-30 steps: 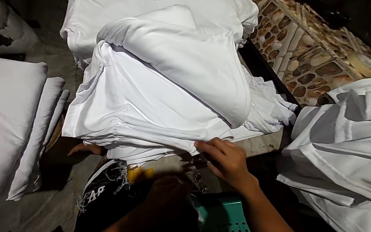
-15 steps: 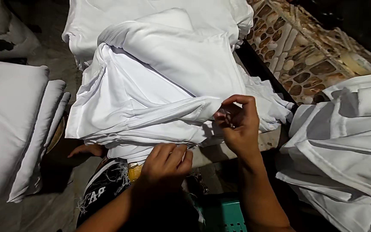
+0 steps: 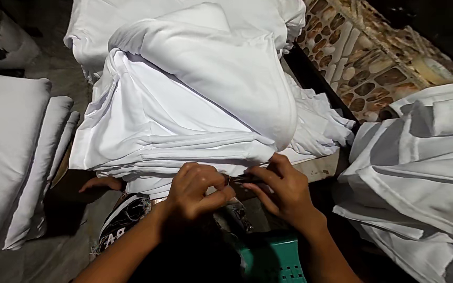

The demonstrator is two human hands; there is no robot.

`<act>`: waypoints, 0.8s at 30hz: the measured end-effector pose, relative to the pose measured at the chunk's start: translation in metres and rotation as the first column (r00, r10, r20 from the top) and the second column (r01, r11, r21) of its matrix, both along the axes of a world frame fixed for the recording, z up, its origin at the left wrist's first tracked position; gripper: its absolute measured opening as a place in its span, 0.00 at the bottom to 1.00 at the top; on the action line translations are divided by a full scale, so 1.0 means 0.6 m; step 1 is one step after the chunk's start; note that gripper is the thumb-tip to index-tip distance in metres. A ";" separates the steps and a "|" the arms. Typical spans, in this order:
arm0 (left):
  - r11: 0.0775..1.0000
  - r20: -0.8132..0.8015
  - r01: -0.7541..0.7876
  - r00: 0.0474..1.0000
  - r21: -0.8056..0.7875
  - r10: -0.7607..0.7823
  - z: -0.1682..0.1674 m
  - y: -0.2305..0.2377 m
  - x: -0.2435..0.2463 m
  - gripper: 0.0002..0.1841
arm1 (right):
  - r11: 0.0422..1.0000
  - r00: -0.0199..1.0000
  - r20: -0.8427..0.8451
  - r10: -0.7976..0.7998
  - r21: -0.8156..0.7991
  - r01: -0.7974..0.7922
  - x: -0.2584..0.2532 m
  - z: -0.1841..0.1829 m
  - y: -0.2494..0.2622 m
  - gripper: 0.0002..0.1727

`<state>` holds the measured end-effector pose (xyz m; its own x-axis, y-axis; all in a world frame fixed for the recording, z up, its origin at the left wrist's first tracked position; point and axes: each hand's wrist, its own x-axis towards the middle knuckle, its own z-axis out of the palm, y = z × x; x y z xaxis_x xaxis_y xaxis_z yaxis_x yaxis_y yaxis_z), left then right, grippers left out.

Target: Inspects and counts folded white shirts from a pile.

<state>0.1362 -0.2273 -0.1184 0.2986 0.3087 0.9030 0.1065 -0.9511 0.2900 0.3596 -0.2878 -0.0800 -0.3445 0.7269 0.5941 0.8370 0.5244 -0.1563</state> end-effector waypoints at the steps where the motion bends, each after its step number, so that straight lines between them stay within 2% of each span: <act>1: 1.000 0.002 -0.021 1.000 -0.002 0.021 -0.001 -0.005 0.001 0.07 | 0.999 0.999 0.047 -0.019 0.050 0.016 -0.007 -0.002 0.001 0.16; 5: 0.997 0.011 -0.070 0.997 0.007 0.070 -0.011 -0.014 0.013 0.07 | 0.983 0.993 0.098 -0.071 0.174 0.053 -0.026 -0.009 0.017 0.16; 8: 0.994 0.048 -0.068 0.996 -0.091 0.073 -0.027 -0.028 0.011 0.08 | 0.974 0.987 0.111 -0.117 0.208 0.093 -0.032 -0.013 0.031 0.16; 14: 0.945 0.067 -0.037 0.996 -0.325 0.062 -0.050 -0.075 0.004 0.11 | 0.975 0.990 0.086 -0.111 0.201 0.092 -0.034 -0.015 0.046 0.18; 24: 0.908 0.113 0.066 0.993 -0.414 -0.021 -0.045 -0.080 0.018 0.12 | 0.984 0.999 0.028 -0.047 0.175 0.041 -0.025 -0.021 0.049 0.17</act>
<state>0.1468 -0.2754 -0.1456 0.2320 0.6521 0.7217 0.0152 -0.7443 0.6677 0.3445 -0.2587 -0.0927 -0.3351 0.6284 0.7021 0.8629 0.5038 -0.0391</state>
